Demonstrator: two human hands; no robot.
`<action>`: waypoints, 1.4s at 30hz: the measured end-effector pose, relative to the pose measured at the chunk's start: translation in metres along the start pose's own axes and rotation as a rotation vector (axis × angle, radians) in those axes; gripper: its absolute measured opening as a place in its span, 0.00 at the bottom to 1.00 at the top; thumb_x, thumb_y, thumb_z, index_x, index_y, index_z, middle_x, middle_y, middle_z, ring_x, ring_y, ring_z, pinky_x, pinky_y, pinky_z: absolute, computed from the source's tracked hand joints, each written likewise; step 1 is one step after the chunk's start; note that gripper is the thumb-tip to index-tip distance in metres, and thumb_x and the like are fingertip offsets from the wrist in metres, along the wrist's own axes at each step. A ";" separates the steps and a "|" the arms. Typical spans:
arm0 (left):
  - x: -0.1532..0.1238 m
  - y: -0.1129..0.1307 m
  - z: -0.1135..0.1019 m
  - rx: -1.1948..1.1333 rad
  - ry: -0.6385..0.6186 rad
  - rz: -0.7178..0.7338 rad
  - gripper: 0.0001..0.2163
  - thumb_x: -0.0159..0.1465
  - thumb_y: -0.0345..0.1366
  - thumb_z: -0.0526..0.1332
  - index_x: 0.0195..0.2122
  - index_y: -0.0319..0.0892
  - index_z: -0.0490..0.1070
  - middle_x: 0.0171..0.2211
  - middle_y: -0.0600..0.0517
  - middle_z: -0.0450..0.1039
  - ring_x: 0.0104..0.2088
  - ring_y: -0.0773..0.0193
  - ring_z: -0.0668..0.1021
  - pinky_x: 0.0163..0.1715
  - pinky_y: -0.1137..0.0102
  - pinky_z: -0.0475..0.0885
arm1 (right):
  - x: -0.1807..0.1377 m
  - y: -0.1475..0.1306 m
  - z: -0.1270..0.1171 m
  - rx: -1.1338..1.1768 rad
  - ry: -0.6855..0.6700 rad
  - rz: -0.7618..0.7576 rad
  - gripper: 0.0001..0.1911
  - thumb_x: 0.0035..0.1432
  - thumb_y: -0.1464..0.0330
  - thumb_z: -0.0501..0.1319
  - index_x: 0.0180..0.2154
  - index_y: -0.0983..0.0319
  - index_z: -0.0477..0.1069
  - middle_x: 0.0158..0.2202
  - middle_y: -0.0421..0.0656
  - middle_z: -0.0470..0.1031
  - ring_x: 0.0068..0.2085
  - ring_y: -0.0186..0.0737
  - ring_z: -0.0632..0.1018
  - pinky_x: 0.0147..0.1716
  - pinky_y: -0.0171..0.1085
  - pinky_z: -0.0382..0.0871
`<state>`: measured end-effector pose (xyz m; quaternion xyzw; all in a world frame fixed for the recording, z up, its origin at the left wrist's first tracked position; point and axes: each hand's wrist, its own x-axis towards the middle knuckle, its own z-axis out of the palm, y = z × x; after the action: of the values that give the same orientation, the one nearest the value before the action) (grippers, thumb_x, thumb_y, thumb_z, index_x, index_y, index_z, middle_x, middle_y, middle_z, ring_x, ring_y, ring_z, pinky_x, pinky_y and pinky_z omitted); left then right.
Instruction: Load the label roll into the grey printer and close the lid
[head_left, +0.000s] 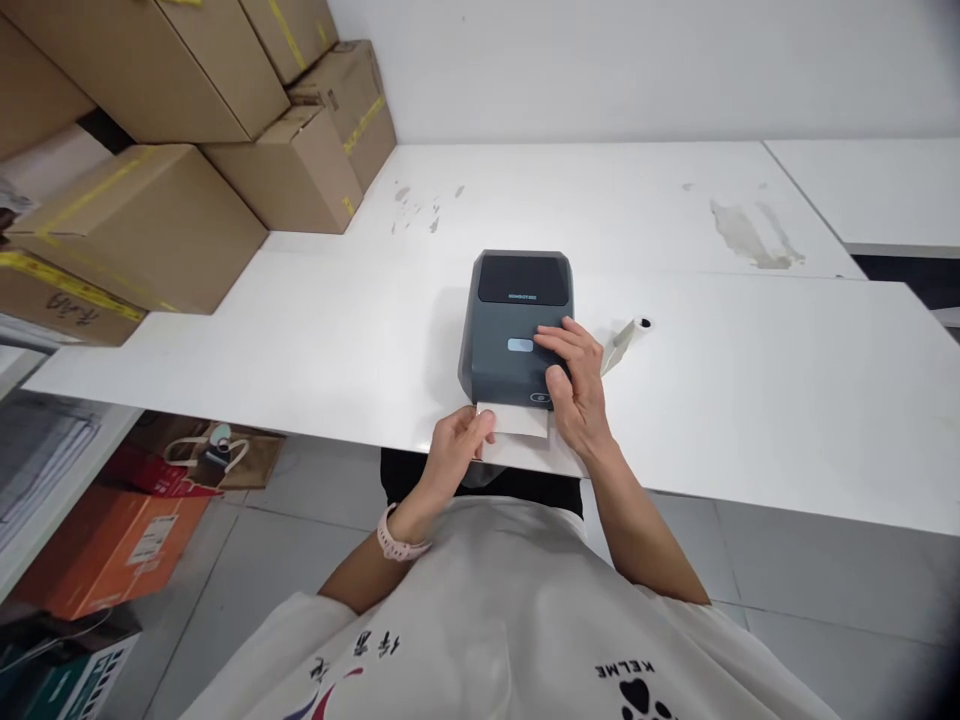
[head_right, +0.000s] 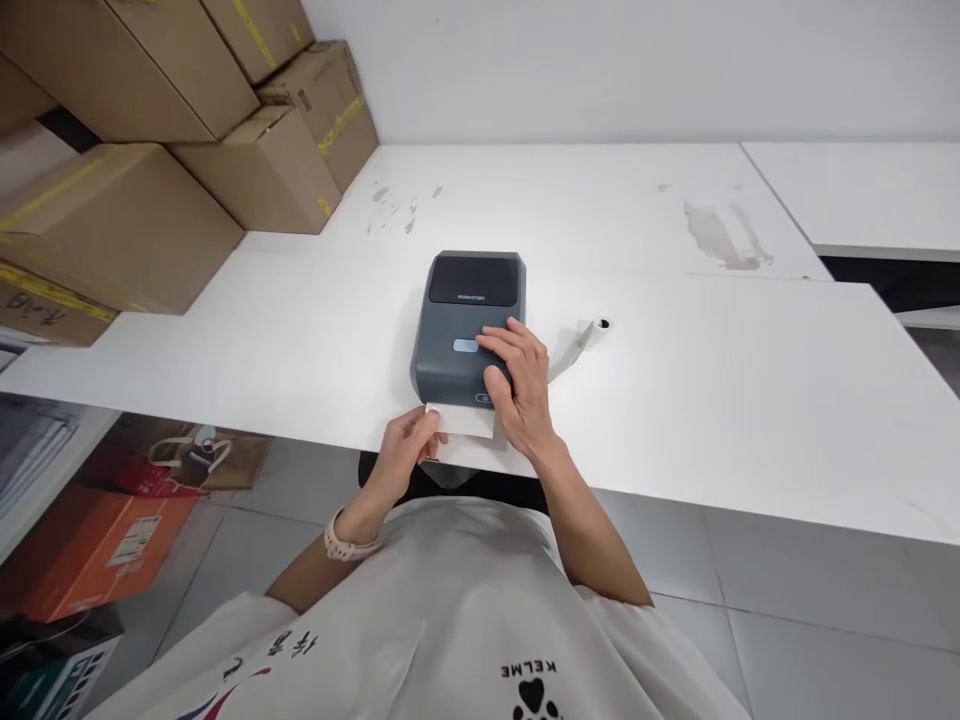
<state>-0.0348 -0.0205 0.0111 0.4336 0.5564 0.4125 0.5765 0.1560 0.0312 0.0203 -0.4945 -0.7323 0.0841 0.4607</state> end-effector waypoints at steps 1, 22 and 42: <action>0.001 0.002 0.001 -0.060 -0.087 -0.071 0.23 0.60 0.57 0.66 0.23 0.41 0.69 0.19 0.56 0.66 0.20 0.72 0.65 0.21 0.72 0.57 | -0.001 0.000 0.000 -0.002 0.006 -0.008 0.23 0.74 0.60 0.43 0.61 0.53 0.68 0.60 0.48 0.74 0.71 0.53 0.65 0.68 0.59 0.60; 0.020 0.010 -0.009 0.161 0.083 0.451 0.30 0.72 0.55 0.54 0.72 0.53 0.57 0.77 0.49 0.51 0.77 0.55 0.55 0.75 0.59 0.52 | -0.037 -0.003 -0.008 -0.072 -0.049 0.160 0.37 0.73 0.52 0.52 0.75 0.51 0.43 0.74 0.53 0.59 0.73 0.57 0.61 0.69 0.69 0.51; 0.149 0.074 -0.019 0.344 -0.113 0.250 0.47 0.52 0.31 0.64 0.74 0.43 0.51 0.69 0.40 0.64 0.67 0.45 0.69 0.62 0.58 0.68 | 0.174 0.037 -0.017 0.034 0.100 0.008 0.42 0.70 0.40 0.43 0.75 0.47 0.33 0.77 0.44 0.49 0.77 0.54 0.52 0.73 0.60 0.52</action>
<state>-0.0477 0.1441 0.0397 0.6135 0.5273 0.3546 0.4687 0.1775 0.1834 0.1119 -0.4930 -0.7049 0.0735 0.5047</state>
